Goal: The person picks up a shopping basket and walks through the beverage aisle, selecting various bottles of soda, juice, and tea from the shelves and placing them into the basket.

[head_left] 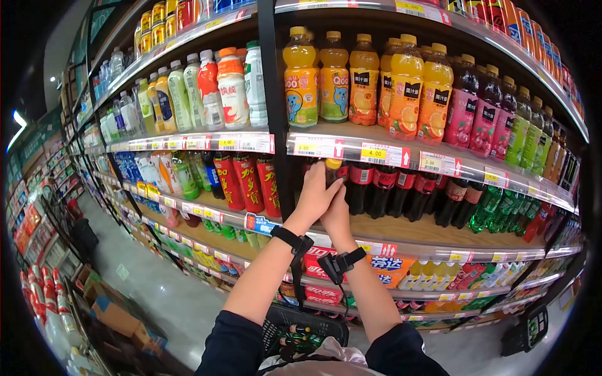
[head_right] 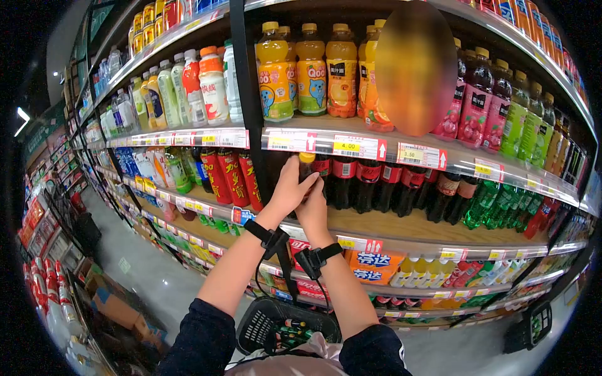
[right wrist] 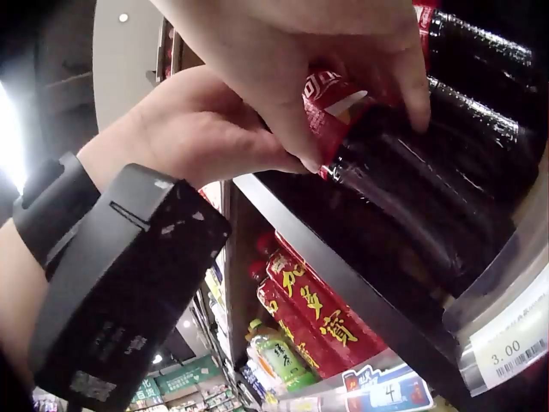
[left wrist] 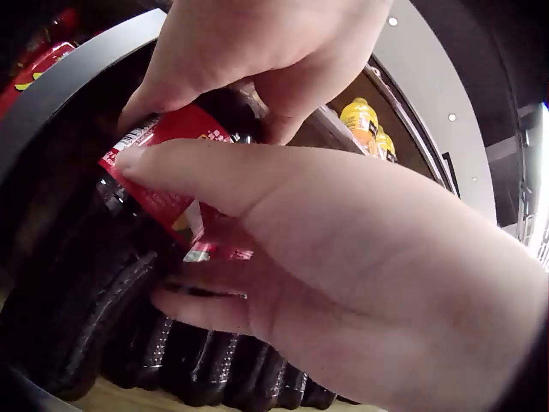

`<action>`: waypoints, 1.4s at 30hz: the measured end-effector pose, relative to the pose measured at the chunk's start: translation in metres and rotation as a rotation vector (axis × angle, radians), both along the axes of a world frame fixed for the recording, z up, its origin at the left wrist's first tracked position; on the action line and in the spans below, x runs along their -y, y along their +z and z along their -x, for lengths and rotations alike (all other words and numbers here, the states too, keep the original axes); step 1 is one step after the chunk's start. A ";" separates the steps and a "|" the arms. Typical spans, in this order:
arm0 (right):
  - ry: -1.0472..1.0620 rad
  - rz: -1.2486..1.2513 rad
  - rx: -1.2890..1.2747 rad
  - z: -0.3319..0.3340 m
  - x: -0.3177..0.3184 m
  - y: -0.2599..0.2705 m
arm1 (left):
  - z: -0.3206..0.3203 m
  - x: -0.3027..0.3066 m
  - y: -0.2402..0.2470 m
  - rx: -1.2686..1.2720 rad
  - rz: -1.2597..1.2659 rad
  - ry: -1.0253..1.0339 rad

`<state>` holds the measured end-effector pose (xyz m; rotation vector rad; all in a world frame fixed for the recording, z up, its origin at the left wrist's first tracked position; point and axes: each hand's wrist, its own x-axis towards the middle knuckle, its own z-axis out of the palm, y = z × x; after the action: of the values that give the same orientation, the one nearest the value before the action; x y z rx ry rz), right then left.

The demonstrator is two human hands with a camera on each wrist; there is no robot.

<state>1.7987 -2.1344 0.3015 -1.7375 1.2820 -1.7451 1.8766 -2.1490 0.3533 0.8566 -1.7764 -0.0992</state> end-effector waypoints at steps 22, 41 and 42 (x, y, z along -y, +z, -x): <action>0.208 -0.274 0.285 0.047 -0.165 -0.159 | -0.004 -0.176 -0.139 0.124 0.095 -0.185; 0.866 -1.869 0.391 0.043 -0.228 -0.683 | -0.060 -0.282 -0.732 0.439 -0.897 -0.038; 0.908 -1.843 0.295 0.045 -0.232 -0.702 | -0.056 -0.283 -0.751 0.460 -0.876 0.004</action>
<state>1.7532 -1.9026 -0.4001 -0.5662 0.9462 0.0553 1.9326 -1.8659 -0.3973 1.5957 -2.1746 -0.7727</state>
